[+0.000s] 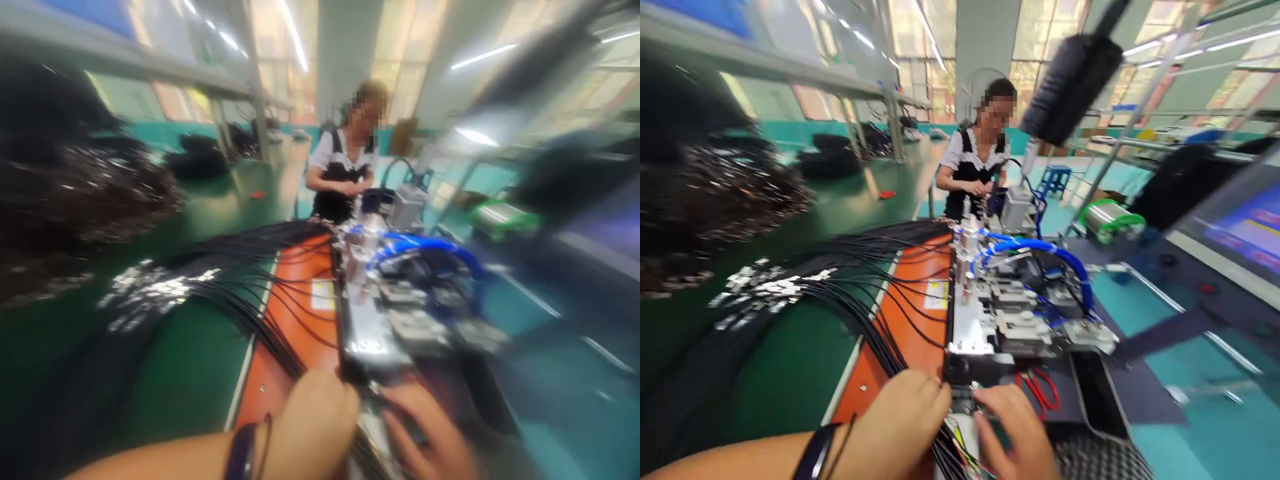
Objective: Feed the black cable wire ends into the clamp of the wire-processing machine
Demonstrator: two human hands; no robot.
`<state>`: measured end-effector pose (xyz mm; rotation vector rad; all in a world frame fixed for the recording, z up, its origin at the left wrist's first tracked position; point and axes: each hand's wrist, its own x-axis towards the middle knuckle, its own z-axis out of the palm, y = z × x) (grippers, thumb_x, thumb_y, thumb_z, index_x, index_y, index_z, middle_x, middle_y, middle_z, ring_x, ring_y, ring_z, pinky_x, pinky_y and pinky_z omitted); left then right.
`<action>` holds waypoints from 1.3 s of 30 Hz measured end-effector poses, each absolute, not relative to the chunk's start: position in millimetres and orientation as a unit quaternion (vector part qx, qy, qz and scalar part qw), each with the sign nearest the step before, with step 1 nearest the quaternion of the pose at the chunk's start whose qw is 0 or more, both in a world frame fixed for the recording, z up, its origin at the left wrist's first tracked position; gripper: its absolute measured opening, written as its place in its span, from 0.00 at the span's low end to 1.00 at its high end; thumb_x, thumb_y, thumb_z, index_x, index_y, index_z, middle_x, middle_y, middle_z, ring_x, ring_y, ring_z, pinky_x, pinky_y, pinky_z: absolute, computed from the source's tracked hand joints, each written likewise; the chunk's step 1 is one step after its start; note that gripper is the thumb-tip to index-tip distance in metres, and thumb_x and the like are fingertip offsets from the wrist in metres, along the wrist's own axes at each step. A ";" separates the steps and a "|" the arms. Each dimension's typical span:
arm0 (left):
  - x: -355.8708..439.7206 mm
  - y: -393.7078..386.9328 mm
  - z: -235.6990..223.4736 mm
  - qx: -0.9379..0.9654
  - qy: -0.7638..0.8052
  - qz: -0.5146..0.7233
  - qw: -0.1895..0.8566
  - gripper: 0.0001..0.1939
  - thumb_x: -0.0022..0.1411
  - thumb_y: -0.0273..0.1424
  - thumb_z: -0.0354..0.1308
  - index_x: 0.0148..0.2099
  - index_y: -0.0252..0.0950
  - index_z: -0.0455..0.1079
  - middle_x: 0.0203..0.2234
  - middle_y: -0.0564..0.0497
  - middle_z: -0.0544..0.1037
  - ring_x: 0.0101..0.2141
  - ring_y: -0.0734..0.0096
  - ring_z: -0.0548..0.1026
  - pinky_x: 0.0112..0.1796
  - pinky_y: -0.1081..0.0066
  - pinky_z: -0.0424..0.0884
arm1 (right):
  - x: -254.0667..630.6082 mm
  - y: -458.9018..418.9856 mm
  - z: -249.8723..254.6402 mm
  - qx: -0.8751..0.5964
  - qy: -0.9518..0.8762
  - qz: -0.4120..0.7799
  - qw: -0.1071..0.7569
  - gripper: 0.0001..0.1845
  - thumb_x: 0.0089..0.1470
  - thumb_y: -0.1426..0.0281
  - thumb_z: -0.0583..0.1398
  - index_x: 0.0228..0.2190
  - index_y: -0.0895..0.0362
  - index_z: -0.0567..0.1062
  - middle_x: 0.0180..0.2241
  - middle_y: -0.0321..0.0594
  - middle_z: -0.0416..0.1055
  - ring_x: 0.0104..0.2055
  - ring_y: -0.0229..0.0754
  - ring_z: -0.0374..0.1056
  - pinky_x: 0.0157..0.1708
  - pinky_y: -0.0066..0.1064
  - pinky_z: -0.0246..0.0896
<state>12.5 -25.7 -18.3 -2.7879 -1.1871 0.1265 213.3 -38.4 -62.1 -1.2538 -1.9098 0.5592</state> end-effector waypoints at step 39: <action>-2.6 -16.0 1.8 -0.944 -0.308 -0.115 0.026 0.25 0.55 0.18 0.48 0.56 0.28 0.58 0.47 0.40 0.74 0.41 0.59 0.75 0.40 0.59 0.74 | 209.8 -36.2 -52.9 -0.433 -0.780 0.184 0.412 0.09 0.59 0.79 0.53 0.39 0.54 0.68 0.35 0.40 0.69 0.38 0.41 0.64 0.40 0.35 0.61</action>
